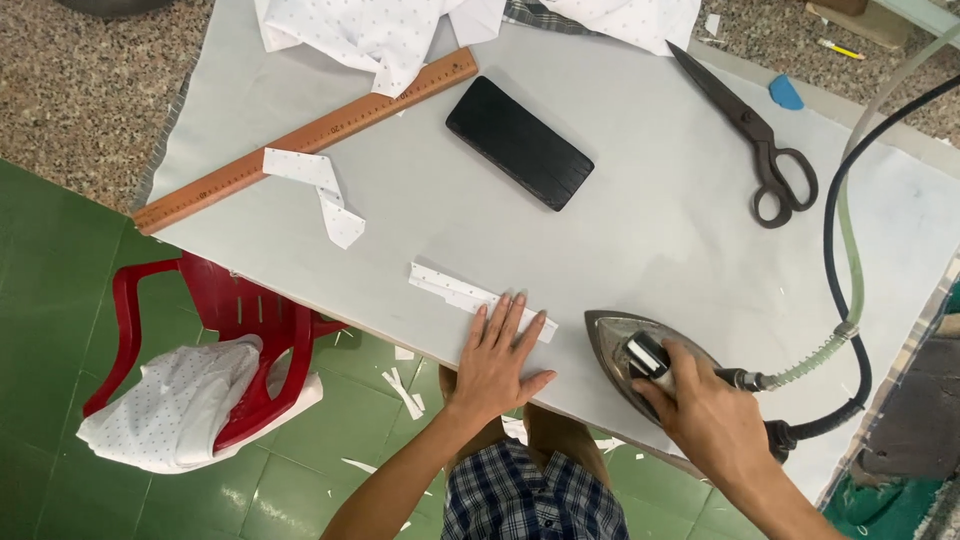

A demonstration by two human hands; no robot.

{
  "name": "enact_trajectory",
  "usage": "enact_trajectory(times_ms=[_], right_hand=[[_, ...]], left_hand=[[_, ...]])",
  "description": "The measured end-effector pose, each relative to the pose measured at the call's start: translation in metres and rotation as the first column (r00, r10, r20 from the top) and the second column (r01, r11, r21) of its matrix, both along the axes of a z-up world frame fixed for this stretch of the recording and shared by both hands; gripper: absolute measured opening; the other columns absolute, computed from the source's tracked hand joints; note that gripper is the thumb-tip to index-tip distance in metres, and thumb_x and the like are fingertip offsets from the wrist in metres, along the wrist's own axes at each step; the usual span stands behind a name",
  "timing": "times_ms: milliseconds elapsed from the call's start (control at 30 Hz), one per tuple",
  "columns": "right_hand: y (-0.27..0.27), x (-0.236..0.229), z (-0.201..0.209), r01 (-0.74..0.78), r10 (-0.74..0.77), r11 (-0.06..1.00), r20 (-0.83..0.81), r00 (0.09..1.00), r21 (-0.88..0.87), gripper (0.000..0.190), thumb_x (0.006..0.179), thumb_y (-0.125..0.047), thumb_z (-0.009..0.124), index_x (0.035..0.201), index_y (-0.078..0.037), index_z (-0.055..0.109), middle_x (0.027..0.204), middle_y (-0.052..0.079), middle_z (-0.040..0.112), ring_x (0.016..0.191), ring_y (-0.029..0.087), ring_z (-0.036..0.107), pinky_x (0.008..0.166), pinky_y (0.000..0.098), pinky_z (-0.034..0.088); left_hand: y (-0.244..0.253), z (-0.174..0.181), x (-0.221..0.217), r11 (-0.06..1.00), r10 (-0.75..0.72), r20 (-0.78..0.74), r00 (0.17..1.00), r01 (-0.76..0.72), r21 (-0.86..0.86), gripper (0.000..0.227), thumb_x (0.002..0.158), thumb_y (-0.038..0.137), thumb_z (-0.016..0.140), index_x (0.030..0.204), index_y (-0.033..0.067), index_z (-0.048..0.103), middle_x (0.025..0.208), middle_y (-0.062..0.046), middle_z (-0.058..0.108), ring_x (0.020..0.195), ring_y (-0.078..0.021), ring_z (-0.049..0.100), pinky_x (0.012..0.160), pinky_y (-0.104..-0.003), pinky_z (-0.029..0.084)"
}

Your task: The person irons a small rectangular piece of white patterned fabric on a table using an iron and a black rectangular weight. They then pick up a larger piece of the same fabric, unfold it, and iron it on the table.

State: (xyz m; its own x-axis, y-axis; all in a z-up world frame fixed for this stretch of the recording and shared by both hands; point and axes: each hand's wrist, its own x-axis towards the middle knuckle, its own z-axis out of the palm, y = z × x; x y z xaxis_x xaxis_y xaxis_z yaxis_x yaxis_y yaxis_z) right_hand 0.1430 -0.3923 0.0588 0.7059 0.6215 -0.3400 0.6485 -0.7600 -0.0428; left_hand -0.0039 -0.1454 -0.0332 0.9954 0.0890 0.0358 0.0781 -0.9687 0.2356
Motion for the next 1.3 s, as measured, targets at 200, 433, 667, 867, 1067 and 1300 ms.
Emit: enact_trajectory(times_ms=[200,433,667,867,1067,1300], right_hand=[[-0.008,-0.01,-0.009,-0.09,0.092,0.995,0.047,0.995,-0.042,0.053,0.091,-0.057,0.061,0.129,-0.021,0.053,0.072,0.004,0.066,0.053,0.03,0.068,0.036,0.0459,0.052],[0.001,-0.012,-0.016,-0.211,0.203,0.976,0.134,0.97,0.053,0.056,0.086,-0.05,0.07,0.128,-0.015,0.059,0.081,-0.002,0.068,0.068,0.018,0.071,0.039,0.0405,0.054],[0.011,-0.007,-0.013,-0.264,0.26,0.964,0.129,0.957,0.017,0.05,0.089,-0.044,0.068,0.126,-0.013,0.059,0.074,0.0,0.065,0.06,0.015,0.069,0.038,0.0352,0.052],[0.012,-0.005,-0.012,-0.249,0.244,0.968,0.129,0.961,0.022,0.052,0.089,-0.046,0.068,0.128,-0.013,0.059,0.075,0.0,0.066,0.06,0.016,0.069,0.036,0.0352,0.051],[0.01,-0.005,-0.015,-0.271,0.265,0.962,0.133,0.955,0.029,0.053,0.088,-0.047,0.069,0.129,-0.014,0.058,0.075,0.0,0.065,0.062,0.015,0.069,0.037,0.035,0.05],[0.013,-0.006,-0.015,-0.281,0.279,0.96,0.112,0.954,0.005,0.055,0.089,-0.048,0.067,0.131,-0.013,0.056,0.078,0.0,0.064,0.063,0.015,0.07,0.037,0.0349,0.051]], left_hand=[[0.003,-0.005,0.0,1.0,-0.018,0.0,1.0,0.018,-0.013,0.087,0.099,0.076,0.027,0.162,0.0164,0.036,0.168,-0.019,0.028,0.157,-0.0341,0.023,0.127,-0.054,0.016],[0.006,-0.001,0.004,1.0,-0.024,0.012,1.0,0.024,-0.008,0.085,0.1,0.075,0.034,0.16,0.0162,0.04,0.167,-0.019,0.03,0.156,-0.0348,0.026,0.127,-0.054,0.018],[0.007,-0.002,0.006,0.999,-0.034,0.04,0.999,0.035,-0.04,0.085,0.1,0.074,0.035,0.161,0.0152,0.037,0.167,-0.021,0.03,0.156,-0.0364,0.027,0.127,-0.054,0.019],[0.007,-0.006,0.004,0.997,-0.026,0.091,0.996,0.032,-0.066,0.086,0.1,0.075,0.04,0.161,0.0147,0.037,0.166,-0.021,0.03,0.156,-0.0371,0.027,0.127,-0.055,0.02],[0.008,-0.004,0.006,0.998,-0.03,0.098,0.995,0.035,-0.052,0.085,0.101,0.075,0.039,0.161,0.0141,0.036,0.166,-0.022,0.032,0.156,-0.0379,0.027,0.128,-0.055,0.018],[0.008,-0.004,0.006,0.998,-0.025,0.089,0.996,0.029,-0.048,0.084,0.101,0.074,0.037,0.16,0.0149,0.04,0.166,-0.021,0.031,0.156,-0.0371,0.025,0.128,-0.055,0.015]])
